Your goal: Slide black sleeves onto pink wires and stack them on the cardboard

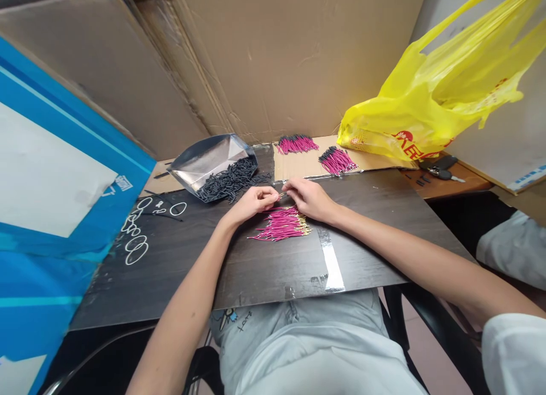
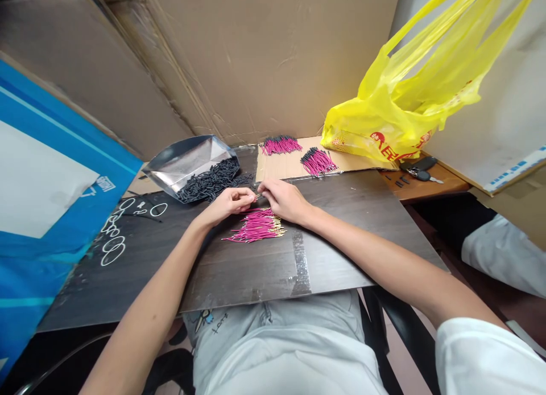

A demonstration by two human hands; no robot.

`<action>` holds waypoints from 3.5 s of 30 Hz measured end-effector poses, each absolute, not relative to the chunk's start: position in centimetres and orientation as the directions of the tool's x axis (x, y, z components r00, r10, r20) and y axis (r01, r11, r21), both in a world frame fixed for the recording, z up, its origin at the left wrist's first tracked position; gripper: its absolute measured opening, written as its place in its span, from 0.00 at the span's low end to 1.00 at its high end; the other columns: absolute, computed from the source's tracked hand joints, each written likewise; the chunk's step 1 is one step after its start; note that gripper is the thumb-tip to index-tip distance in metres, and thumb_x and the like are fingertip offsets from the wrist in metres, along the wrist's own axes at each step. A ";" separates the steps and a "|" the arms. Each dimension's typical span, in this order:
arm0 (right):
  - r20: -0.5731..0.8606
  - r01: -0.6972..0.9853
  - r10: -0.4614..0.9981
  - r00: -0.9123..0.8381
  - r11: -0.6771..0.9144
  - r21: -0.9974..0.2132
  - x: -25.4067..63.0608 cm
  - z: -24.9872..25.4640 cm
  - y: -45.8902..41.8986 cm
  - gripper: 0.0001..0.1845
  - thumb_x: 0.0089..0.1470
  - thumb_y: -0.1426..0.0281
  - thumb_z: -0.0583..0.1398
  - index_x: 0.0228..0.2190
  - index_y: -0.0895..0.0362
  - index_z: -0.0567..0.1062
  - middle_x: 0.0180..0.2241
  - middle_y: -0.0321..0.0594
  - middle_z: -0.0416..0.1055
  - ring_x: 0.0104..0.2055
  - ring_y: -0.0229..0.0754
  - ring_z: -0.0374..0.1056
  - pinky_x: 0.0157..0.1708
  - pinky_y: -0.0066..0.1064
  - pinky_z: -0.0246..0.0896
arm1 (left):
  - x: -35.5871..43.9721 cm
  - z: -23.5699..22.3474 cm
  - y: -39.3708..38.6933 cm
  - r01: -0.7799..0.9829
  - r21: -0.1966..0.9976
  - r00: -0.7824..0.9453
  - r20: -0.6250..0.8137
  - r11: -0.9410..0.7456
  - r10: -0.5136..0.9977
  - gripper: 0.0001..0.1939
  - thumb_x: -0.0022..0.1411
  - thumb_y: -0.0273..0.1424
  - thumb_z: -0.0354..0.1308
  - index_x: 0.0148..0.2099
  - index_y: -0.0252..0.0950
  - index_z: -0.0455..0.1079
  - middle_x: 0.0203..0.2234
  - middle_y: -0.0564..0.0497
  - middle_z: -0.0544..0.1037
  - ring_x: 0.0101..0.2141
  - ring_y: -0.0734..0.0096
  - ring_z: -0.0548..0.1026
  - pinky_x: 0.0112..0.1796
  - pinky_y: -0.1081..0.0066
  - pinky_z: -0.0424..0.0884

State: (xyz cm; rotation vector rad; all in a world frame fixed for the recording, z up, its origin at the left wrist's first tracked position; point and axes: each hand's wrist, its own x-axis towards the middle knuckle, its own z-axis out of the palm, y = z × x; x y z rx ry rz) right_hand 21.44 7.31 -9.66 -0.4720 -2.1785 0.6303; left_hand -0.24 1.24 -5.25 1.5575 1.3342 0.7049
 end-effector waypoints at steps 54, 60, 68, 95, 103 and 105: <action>0.282 0.084 0.681 -0.676 0.451 -0.889 24.0 -9.9 9.2 0.13 0.63 0.57 0.60 0.40 0.53 0.72 0.35 0.39 0.71 0.31 0.41 0.66 0.33 0.34 0.65 | -1.5 -5.1 0.6 0.272 0.954 0.241 0.055 -0.122 0.969 0.19 0.63 0.45 0.62 0.36 0.32 0.73 0.20 0.55 0.65 0.20 0.78 0.59 0.24 0.74 0.54; 0.310 0.034 0.716 -0.626 0.422 -0.906 23.2 -9.4 7.9 0.16 0.63 0.55 0.61 0.42 0.55 0.76 0.38 0.41 0.74 0.31 0.39 0.66 0.34 0.33 0.65 | -0.7 -4.7 0.9 0.349 0.932 0.285 -0.003 -0.101 0.958 0.18 0.65 0.43 0.62 0.37 0.31 0.74 0.22 0.54 0.66 0.22 0.78 0.60 0.25 0.74 0.55; 0.380 0.040 0.733 -0.564 0.484 -0.874 22.6 -9.3 7.3 0.15 0.64 0.57 0.59 0.42 0.55 0.77 0.39 0.42 0.76 0.36 0.42 0.71 0.34 0.32 0.66 | 0.2 -4.8 1.0 0.436 0.892 0.299 -0.018 -0.119 0.954 0.17 0.65 0.43 0.60 0.38 0.32 0.76 0.24 0.52 0.70 0.24 0.76 0.63 0.28 0.73 0.58; 0.376 0.149 0.716 -0.588 0.553 -0.820 22.8 -8.8 6.8 0.13 0.64 0.61 0.59 0.39 0.56 0.78 0.36 0.40 0.78 0.33 0.41 0.70 0.34 0.32 0.62 | 0.1 -5.2 1.2 0.451 0.881 0.330 -0.020 -0.139 0.944 0.18 0.66 0.43 0.60 0.38 0.31 0.75 0.24 0.54 0.69 0.25 0.77 0.63 0.29 0.74 0.59; 0.277 0.037 0.711 -0.646 0.391 -0.919 22.9 -9.4 7.3 0.15 0.61 0.56 0.63 0.39 0.56 0.78 0.33 0.39 0.75 0.30 0.39 0.67 0.31 0.30 0.61 | 0.3 -5.4 1.2 0.412 0.891 0.360 0.031 -0.189 0.932 0.16 0.66 0.40 0.61 0.37 0.31 0.75 0.23 0.55 0.68 0.24 0.78 0.62 0.29 0.75 0.59; 0.212 -0.015 0.698 -0.684 0.277 -0.961 22.9 -9.4 7.6 0.17 0.58 0.54 0.66 0.37 0.56 0.78 0.28 0.36 0.71 0.26 0.36 0.64 0.28 0.29 0.59 | 0.3 -5.4 1.1 0.403 0.893 0.361 0.044 -0.199 0.932 0.15 0.65 0.39 0.61 0.38 0.30 0.76 0.23 0.54 0.68 0.24 0.78 0.62 0.29 0.74 0.59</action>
